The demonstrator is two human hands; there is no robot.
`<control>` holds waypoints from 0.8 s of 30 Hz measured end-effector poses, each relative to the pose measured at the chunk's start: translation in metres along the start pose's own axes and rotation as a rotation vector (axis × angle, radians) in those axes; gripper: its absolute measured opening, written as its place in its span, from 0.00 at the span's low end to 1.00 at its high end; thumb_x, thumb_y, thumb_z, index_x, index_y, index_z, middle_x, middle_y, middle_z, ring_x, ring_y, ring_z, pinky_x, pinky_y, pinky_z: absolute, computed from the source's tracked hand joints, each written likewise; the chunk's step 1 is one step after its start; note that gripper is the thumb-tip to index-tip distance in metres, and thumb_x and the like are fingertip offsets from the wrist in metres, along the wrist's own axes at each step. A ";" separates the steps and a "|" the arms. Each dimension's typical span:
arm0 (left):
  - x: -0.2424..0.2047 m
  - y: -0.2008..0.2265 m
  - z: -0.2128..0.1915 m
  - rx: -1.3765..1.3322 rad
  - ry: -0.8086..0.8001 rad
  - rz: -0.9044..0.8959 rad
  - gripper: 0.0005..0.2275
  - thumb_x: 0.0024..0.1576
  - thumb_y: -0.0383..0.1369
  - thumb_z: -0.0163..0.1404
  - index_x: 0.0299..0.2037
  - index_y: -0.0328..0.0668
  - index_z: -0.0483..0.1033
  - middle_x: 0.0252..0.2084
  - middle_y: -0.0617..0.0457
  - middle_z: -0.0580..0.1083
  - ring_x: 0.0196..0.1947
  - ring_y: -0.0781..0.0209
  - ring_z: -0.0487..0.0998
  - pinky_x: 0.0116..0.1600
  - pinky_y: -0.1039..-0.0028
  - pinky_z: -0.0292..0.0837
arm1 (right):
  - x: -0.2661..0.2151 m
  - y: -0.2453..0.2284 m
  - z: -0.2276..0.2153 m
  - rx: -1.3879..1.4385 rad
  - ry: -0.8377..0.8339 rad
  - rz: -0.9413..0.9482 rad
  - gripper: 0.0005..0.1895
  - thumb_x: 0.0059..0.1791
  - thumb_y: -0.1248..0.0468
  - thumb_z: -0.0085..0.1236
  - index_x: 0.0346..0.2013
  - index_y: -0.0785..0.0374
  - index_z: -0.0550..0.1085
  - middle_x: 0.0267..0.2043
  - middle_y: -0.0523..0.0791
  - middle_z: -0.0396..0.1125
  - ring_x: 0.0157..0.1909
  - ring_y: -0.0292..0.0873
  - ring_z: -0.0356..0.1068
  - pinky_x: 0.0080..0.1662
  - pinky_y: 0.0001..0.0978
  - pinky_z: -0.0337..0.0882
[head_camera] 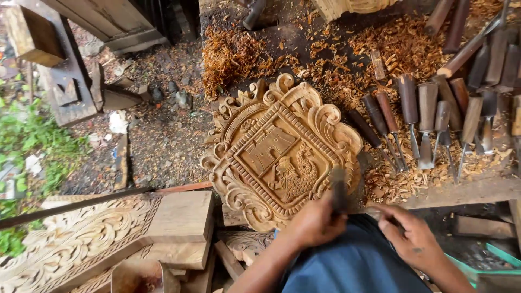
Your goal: The person carves detailed designs into an ornate wooden plaque using carving chisels and wipes away shavings by hand.
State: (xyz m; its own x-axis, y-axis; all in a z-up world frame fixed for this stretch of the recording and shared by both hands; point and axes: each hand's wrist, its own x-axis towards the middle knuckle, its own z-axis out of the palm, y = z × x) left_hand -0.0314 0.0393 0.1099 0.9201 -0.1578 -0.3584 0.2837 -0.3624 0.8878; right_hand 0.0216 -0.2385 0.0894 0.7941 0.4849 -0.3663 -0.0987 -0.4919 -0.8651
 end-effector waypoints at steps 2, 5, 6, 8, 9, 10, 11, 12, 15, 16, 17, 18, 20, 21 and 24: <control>0.016 0.012 0.011 0.115 -0.117 0.114 0.17 0.56 0.38 0.54 0.49 0.36 0.66 0.30 0.34 0.76 0.32 0.33 0.79 0.39 0.50 0.75 | 0.000 -0.020 0.009 -0.010 0.053 -0.091 0.22 0.51 0.65 0.54 0.60 0.64 0.70 0.41 0.46 0.67 0.42 0.39 0.68 0.46 0.28 0.70; 0.032 0.024 0.019 0.152 -0.215 0.212 0.19 0.55 0.37 0.53 0.50 0.34 0.64 0.31 0.33 0.77 0.33 0.30 0.79 0.39 0.48 0.74 | 0.008 -0.055 0.010 -0.047 0.138 -0.189 0.17 0.52 0.64 0.53 0.54 0.66 0.71 0.45 0.46 0.65 0.45 0.40 0.68 0.49 0.29 0.70; 0.035 0.023 0.019 0.148 -0.202 0.250 0.19 0.56 0.37 0.53 0.51 0.34 0.63 0.31 0.33 0.77 0.33 0.31 0.79 0.39 0.48 0.74 | 0.008 -0.065 0.011 -0.067 0.162 -0.240 0.18 0.51 0.63 0.54 0.54 0.67 0.71 0.45 0.47 0.66 0.47 0.40 0.69 0.50 0.30 0.70; 0.039 0.021 0.020 0.147 -0.226 0.286 0.20 0.57 0.37 0.52 0.53 0.34 0.63 0.31 0.33 0.77 0.33 0.31 0.79 0.40 0.48 0.75 | 0.007 -0.076 0.015 -0.116 0.233 -0.297 0.19 0.51 0.62 0.54 0.54 0.68 0.70 0.46 0.48 0.68 0.47 0.40 0.70 0.49 0.31 0.70; 0.040 0.020 0.021 0.148 -0.258 0.281 0.20 0.57 0.37 0.52 0.54 0.33 0.63 0.31 0.33 0.77 0.33 0.31 0.79 0.40 0.48 0.75 | 0.006 -0.075 0.018 -0.146 0.275 -0.302 0.19 0.51 0.61 0.54 0.54 0.69 0.70 0.46 0.48 0.68 0.47 0.41 0.71 0.48 0.31 0.71; 0.040 0.020 0.022 0.148 -0.290 0.276 0.20 0.57 0.38 0.51 0.54 0.33 0.62 0.30 0.33 0.77 0.32 0.31 0.80 0.40 0.48 0.76 | 0.003 -0.071 0.020 -0.176 0.316 -0.307 0.19 0.51 0.60 0.54 0.54 0.69 0.70 0.46 0.48 0.69 0.46 0.41 0.71 0.46 0.32 0.71; 0.038 0.022 0.023 0.102 -0.280 0.285 0.20 0.58 0.39 0.51 0.55 0.34 0.64 0.32 0.34 0.77 0.33 0.33 0.80 0.41 0.49 0.76 | 0.004 -0.062 0.020 -0.183 0.357 -0.210 0.18 0.52 0.60 0.54 0.53 0.68 0.71 0.43 0.48 0.69 0.42 0.42 0.71 0.43 0.33 0.71; 0.035 0.025 0.022 0.055 -0.269 0.293 0.20 0.59 0.40 0.51 0.56 0.35 0.66 0.34 0.35 0.78 0.35 0.34 0.80 0.43 0.50 0.76 | 0.007 -0.051 0.016 -0.189 0.396 -0.111 0.17 0.52 0.60 0.55 0.52 0.67 0.72 0.40 0.47 0.70 0.38 0.43 0.71 0.39 0.34 0.72; 0.022 0.046 0.010 0.031 -0.092 0.345 0.20 0.59 0.42 0.54 0.55 0.37 0.71 0.40 0.38 0.78 0.40 0.37 0.81 0.45 0.54 0.77 | 0.020 -0.015 -0.007 -0.037 0.532 -0.097 0.17 0.57 0.58 0.52 0.56 0.65 0.71 0.36 0.46 0.69 0.33 0.41 0.70 0.36 0.33 0.71; 0.016 0.056 0.005 0.041 -0.011 0.371 0.20 0.58 0.43 0.55 0.53 0.37 0.73 0.43 0.39 0.78 0.42 0.39 0.81 0.45 0.55 0.77 | 0.030 -0.004 -0.020 0.042 0.583 -0.139 0.18 0.59 0.57 0.51 0.58 0.65 0.71 0.35 0.46 0.68 0.32 0.40 0.69 0.36 0.33 0.70; 0.006 0.065 0.000 -0.052 -0.044 0.526 0.15 0.62 0.43 0.54 0.49 0.40 0.75 0.42 0.43 0.78 0.44 0.45 0.81 0.48 0.60 0.76 | 0.042 0.005 -0.030 -0.082 0.564 -0.067 0.16 0.59 0.57 0.52 0.56 0.66 0.70 0.34 0.48 0.68 0.32 0.42 0.70 0.36 0.35 0.71; -0.005 0.072 -0.006 -0.127 -0.128 0.665 0.11 0.66 0.41 0.52 0.48 0.42 0.76 0.44 0.47 0.78 0.46 0.49 0.81 0.51 0.65 0.76 | 0.061 0.014 -0.036 -0.204 0.543 0.005 0.16 0.60 0.56 0.54 0.53 0.66 0.70 0.33 0.50 0.69 0.31 0.44 0.70 0.36 0.38 0.71; -0.023 0.085 -0.003 -0.274 -0.326 0.856 0.08 0.73 0.38 0.47 0.49 0.44 0.75 0.49 0.50 0.77 0.51 0.55 0.79 0.58 0.71 0.74 | 0.079 0.020 -0.046 -0.404 0.475 0.038 0.17 0.58 0.56 0.55 0.53 0.66 0.69 0.35 0.53 0.70 0.33 0.47 0.72 0.36 0.42 0.73; -0.027 0.091 0.005 -0.334 -0.430 0.913 0.08 0.75 0.37 0.45 0.52 0.44 0.75 0.53 0.51 0.76 0.54 0.56 0.77 0.61 0.73 0.74 | 0.093 0.017 -0.041 -0.479 0.433 -0.013 0.20 0.56 0.56 0.55 0.56 0.66 0.69 0.39 0.54 0.71 0.35 0.48 0.73 0.35 0.43 0.73; -0.019 0.104 0.037 -0.379 -0.611 0.882 0.08 0.73 0.35 0.46 0.51 0.42 0.75 0.52 0.49 0.77 0.53 0.55 0.78 0.60 0.71 0.74 | 0.129 -0.004 -0.030 -0.541 0.409 0.008 0.25 0.55 0.53 0.53 0.63 0.62 0.68 0.42 0.54 0.72 0.34 0.50 0.75 0.37 0.44 0.76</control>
State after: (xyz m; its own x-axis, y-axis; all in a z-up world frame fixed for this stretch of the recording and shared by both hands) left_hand -0.0298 -0.0293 0.1985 0.5830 -0.6793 0.4457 -0.2381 0.3816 0.8931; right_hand 0.1424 -0.1954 0.0557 0.9680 0.2199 -0.1206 0.1243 -0.8385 -0.5305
